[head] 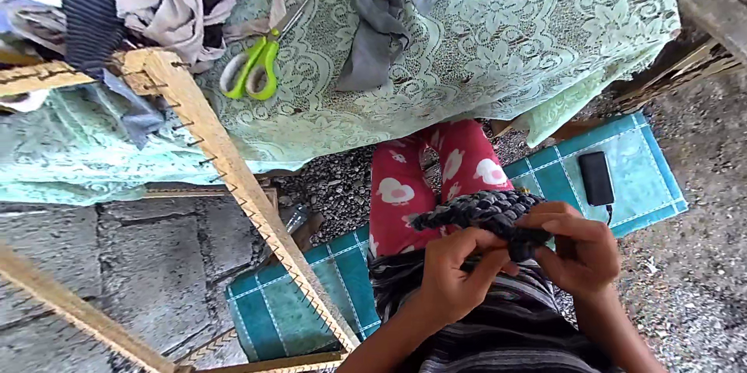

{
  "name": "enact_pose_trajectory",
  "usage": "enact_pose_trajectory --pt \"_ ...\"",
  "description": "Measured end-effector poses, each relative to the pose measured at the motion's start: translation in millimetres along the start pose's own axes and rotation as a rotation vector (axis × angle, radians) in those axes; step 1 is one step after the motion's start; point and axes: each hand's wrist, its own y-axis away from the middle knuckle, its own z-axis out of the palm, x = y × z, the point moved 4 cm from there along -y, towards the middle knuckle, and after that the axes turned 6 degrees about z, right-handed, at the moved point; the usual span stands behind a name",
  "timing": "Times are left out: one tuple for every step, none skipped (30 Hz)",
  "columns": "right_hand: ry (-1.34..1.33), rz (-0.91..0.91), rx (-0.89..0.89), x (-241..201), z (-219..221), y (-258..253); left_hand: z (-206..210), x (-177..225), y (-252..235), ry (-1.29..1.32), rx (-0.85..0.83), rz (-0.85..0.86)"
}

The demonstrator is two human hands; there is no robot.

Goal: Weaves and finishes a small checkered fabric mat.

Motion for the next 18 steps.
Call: enact_pose_trajectory --pt "-0.008 0.006 0.0 0.5 0.2 0.9 -2.3 0.6 1.9 -0.039 -0.026 0.025" --pt "-0.006 0.006 0.0 0.9 0.6 1.7 -4.6 0.9 4.0 -0.093 -0.043 0.068" --pt "-0.003 0.004 -0.004 1.0 1.0 2.2 -6.7 1.1 5.9 -0.159 -0.048 0.122" --pt "-0.009 0.002 -0.009 0.8 1.6 2.4 -8.5 1.2 7.5 -0.228 -0.041 0.171" --pt "-0.024 0.0 -0.013 0.6 2.5 2.3 -9.8 1.4 8.5 -0.284 -0.024 0.203" --pt "-0.044 -0.001 -0.016 0.4 3.2 1.8 -10.9 1.4 9.3 -0.322 0.004 0.221" --pt "-0.063 0.004 -0.02 -0.3 3.9 0.9 -11.9 1.3 9.7 -0.343 0.034 0.228" --pt "-0.087 0.012 -0.03 -1.1 4.7 -0.2 -12.7 1.7 9.8 -0.357 0.063 0.231" --pt "-0.115 0.011 -0.04 -1.9 5.3 -1.3 -13.0 2.3 9.9 -0.367 0.085 0.233" --pt "-0.136 0.002 -0.053 -2.7 5.7 -1.9 -12.9 2.8 10.3 -0.372 0.099 0.235" --pt "-0.142 -0.008 -0.067 -3.3 5.7 -1.9 -12.4 3.2 11.0 -0.38 0.11 0.234" --pt "-0.137 -0.02 -0.08 -3.4 5.5 -1.8 -11.9 3.1 11.6 -0.379 0.121 0.229" --pt "-0.127 -0.03 -0.086 -3.0 5.4 -1.2 -11.5 3.0 11.6 -0.366 0.128 0.22" --pt "-0.119 -0.037 -0.091 -2.4 5.3 -0.7 -11.3 3.0 11.1 -0.35 0.13 0.201" --pt "-0.117 -0.037 -0.094 -1.7 5.6 -0.3 -11.3 3.1 10.2 -0.333 0.129 0.174" --pt "-0.118 -0.031 -0.099 -0.6 6.1 0.4 -11.6 3.1 9.1 -0.316 0.127 0.141" --pt "-0.118 -0.024 -0.103 0.9 6.9 1.4 -12.1 2.8 8.1 -0.306 0.127 0.105" --pt "-0.112 -0.018 -0.105 2.4 7.8 2.6 -12.7 1.8 7.2 -0.297 0.133 0.073"
